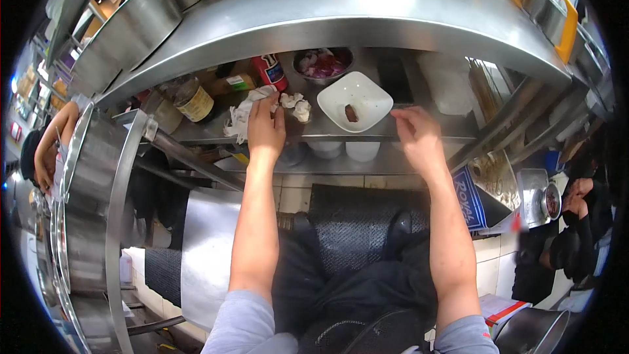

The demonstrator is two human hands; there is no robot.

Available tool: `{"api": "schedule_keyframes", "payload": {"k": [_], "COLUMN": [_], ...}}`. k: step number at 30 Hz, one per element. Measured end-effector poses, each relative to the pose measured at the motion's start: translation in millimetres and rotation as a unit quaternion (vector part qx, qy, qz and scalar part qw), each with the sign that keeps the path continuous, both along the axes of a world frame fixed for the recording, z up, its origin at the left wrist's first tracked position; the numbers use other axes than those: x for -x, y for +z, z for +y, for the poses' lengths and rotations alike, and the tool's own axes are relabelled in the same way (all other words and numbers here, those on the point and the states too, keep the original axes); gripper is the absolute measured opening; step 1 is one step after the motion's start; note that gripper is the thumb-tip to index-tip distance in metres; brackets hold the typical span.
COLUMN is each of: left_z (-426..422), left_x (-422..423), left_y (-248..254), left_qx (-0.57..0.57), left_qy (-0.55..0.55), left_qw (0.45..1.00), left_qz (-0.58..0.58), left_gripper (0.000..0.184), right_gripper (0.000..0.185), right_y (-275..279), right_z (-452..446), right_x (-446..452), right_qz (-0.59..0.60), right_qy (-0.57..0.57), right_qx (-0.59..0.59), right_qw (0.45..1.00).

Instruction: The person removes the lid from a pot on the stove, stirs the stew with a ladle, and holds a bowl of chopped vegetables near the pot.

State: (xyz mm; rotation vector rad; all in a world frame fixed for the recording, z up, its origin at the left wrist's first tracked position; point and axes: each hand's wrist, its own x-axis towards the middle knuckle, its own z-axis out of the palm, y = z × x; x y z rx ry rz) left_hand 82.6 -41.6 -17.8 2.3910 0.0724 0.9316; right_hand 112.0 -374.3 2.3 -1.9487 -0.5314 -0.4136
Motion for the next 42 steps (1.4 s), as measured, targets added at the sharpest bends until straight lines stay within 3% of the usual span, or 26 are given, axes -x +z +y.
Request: {"api": "schedule_keyframes", "payload": {"k": [3,5,7,13,21,23,24,26,27,29,30,32,35,42], "left_z": [-3,-9,-20,-5,16,18,18,16,16,14,12,5,-11,-50], "left_x": [19,33,46,44,52,53,55,57,58,54,53,51,54,68], "left_y": [3,4,13,3,11,13,14,18,16,15,13,13,18,40], "left_qx": [0.049,0.106,0.186,0.153,0.203,0.209,0.213,0.217,0.218,0.201,0.2,0.168,0.162,0.231], "left_qy": [0.031,0.046,0.064,0.065,0.081,0.081,0.082,0.078,0.078,0.055,0.053,0.018,-0.051,-0.166], "left_qw": [0.994,0.991,0.98,0.983,0.97,0.969,0.968,0.967,0.966,0.971,0.971,0.977,0.978,0.959], "left_qz": [-0.09,-0.068,-0.032,-0.081,-0.105,-0.105,-0.108,-0.11,-0.113,-0.121,-0.121,-0.13,-0.122,-0.01], "left_gripper": [0.03,0.032,0.032,0.031,0.031,0.03,0.03,0.029,0.029,0.027,0.027,0.025,0.022,0.026], "right_gripper": [0.015,0.013,0.015,0.025,0.02,0.022,0.022,0.026,0.026,0.024,0.024,0.02,0.02,0.023], "right_y": [-1,0,8,-9,-15,-21,-21,-21,-14,2,5,8,14,36], "right_z": [14,24,43,93,103,97,92,81,80,75,72,68,68,68], "right_x": [-5,-10,-16,-57,-73,-83,-87,-91,-84,-69,-64,-53,-34,6], "right_qz": [-0.023,-0.056,-0.043,0.01,0.049,0.103,0.099,0.189,0.186,0.241,0.24,0.304,0.351,0.354], "right_qy": [-0.011,-0.016,-0.016,0.006,-0.028,-0.019,-0.019,0.047,0.047,0.099,0.097,0.162,0.179,0.258], "right_qx": [0.034,0.066,0.191,0.407,0.405,0.273,0.276,0.088,0.088,-0.074,-0.076,-0.211,-0.285,-0.291], "right_qw": [0.999,0.996,0.981,0.913,0.912,0.956,0.956,0.977,0.978,0.963,0.963,0.915,0.874,0.85]}}
